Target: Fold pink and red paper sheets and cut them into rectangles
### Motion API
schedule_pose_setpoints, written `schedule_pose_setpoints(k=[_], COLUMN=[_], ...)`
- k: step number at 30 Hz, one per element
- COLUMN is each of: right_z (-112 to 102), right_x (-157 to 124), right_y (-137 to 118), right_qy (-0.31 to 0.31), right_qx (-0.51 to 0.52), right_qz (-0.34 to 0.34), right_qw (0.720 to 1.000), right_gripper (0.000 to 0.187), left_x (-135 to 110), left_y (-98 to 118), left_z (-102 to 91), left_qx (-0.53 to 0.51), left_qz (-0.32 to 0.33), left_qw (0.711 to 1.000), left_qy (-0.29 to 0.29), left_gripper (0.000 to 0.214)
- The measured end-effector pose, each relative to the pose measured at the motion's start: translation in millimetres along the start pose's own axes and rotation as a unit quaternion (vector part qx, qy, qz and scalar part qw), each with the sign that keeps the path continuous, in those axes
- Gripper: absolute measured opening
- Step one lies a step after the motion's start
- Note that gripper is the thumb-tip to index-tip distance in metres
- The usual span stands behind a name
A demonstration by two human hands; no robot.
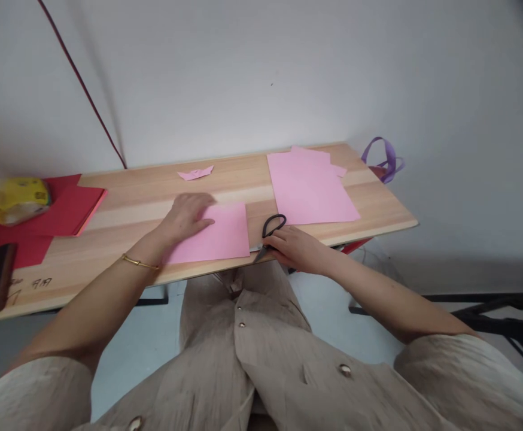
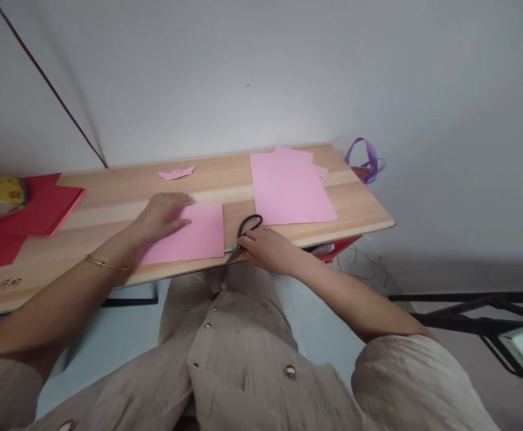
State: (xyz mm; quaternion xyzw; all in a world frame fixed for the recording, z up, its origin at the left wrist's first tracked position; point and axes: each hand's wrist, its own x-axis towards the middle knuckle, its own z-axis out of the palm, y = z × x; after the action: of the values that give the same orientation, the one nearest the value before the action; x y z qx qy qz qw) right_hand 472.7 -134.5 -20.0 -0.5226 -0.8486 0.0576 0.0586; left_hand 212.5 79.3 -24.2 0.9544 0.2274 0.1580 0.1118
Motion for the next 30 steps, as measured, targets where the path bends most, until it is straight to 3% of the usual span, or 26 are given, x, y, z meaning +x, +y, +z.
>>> schedule_pose_setpoints(k=[2,6,9,14,20,30], right_z=[5.9,13.0,15.0,16.6,23.2,34.7], right_x=[-0.5,0.7,0.6,3.9,4.9,4.6], right_y=[-1.1,-5.3,-9.3,-12.8,-15.1,-33.4], right_qy=[0.022,0.057,0.074,0.087,0.107,0.141], right_qx=[-0.007,-0.01,-0.005,0.005,0.004,-0.015], right_qz=[-0.003,-0.007,-0.01,-0.008,-0.029,0.025], right_qw=[1.0,0.998,0.997,0.996,0.994,0.99], right_gripper=[0.022,0.022,0.022,0.023,0.022,0.019], left_x=[1.6,2.5,-1.8,-11.3,-14.1,-14.5], left_y=[5.9,15.3,16.9,20.2,23.3,22.5], left_z=[0.2,13.3,25.3,30.0,31.5,32.3], left_qx=[0.021,0.017,0.037,0.048,0.05,0.053], left_qz=[0.072,0.174,0.15,0.096,0.092,0.084], left_qw=[0.997,0.979,0.978,0.984,0.987,0.987], left_qy=[-0.004,-0.103,-0.143,-0.141,-0.124,-0.128], left_gripper=[0.055,0.046,0.049,0.055,0.057,0.059])
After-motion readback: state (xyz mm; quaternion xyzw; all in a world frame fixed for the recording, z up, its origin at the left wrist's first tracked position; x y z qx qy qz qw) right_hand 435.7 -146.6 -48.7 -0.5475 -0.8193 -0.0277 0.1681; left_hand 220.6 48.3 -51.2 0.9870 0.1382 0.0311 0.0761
